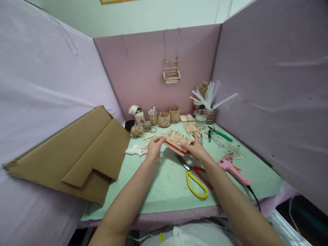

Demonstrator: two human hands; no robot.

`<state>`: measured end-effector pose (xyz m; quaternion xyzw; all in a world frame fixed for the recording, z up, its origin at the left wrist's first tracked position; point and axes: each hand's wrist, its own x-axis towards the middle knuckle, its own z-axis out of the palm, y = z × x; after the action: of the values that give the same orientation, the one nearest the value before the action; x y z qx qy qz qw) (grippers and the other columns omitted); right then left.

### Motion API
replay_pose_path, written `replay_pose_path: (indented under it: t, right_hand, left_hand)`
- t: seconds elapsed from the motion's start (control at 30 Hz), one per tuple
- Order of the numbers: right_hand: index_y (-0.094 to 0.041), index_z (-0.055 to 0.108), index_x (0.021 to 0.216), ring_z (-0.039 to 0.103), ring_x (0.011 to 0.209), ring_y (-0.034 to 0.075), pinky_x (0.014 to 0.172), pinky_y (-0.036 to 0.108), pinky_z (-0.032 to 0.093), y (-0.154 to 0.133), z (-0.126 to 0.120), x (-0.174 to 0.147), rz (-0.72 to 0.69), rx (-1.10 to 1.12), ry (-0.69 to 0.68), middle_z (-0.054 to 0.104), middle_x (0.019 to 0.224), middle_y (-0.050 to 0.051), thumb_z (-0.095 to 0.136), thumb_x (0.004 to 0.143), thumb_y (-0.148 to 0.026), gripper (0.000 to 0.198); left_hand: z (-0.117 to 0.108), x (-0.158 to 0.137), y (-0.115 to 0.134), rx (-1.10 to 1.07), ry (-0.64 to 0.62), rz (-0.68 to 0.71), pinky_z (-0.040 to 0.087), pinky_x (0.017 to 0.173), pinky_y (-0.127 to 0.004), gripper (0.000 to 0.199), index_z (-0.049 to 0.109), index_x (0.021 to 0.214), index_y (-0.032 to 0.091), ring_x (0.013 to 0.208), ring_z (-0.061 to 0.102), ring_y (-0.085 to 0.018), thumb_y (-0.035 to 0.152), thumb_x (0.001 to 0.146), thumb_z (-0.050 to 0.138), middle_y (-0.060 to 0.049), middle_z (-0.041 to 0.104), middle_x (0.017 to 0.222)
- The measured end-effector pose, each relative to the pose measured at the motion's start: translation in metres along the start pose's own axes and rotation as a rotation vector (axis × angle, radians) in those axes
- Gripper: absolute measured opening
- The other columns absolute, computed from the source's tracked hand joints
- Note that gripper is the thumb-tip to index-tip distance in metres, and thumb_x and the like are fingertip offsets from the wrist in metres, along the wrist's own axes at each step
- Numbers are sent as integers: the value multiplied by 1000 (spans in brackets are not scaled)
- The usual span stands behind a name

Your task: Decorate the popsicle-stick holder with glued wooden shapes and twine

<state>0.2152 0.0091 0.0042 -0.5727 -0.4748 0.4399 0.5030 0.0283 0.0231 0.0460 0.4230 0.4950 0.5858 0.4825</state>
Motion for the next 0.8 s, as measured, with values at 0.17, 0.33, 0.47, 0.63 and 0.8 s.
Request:
replay_pose_path:
  t: [0.17,0.33,0.47,0.63,0.8]
  right_hand:
    - [-25,9,150,64,105,25,85,39,55,0,3,-6,18,30,-5,62,124,11,75,67,-43,107]
    - [-24,7,151,66,102,24,86,36,54,-1,3,-10,65,102,-16,62,124,11,78,65,-41,113]
    - [-25,15,150,66,101,24,87,36,53,3,3,-8,63,132,30,65,118,10,80,62,-34,110]
    - [-27,13,150,66,98,23,83,36,55,7,5,-6,71,147,4,64,120,9,81,62,-36,111]
    - [-28,10,150,67,96,23,81,36,55,6,6,-7,84,154,-18,63,122,10,80,63,-38,113]
  left_hand:
    - [0,4,-9,-52,9,-4,40,77,-29,23,65,60,16,85,57,-18,33,52,78,-6,67,86]
    - [-2,7,-13,-72,-9,-26,39,80,-30,23,65,57,16,90,56,-19,34,51,79,-7,67,94]
    - [0,8,-16,-54,1,-20,39,81,-30,21,67,57,17,86,56,-19,33,52,78,-6,68,90]
    - [0,12,-25,-88,-46,-30,40,81,-30,20,68,61,17,83,57,-18,33,54,78,-5,67,84]
    - [0,13,-29,-119,-62,-23,41,79,-29,21,68,63,16,83,58,-18,33,56,78,-5,67,81]
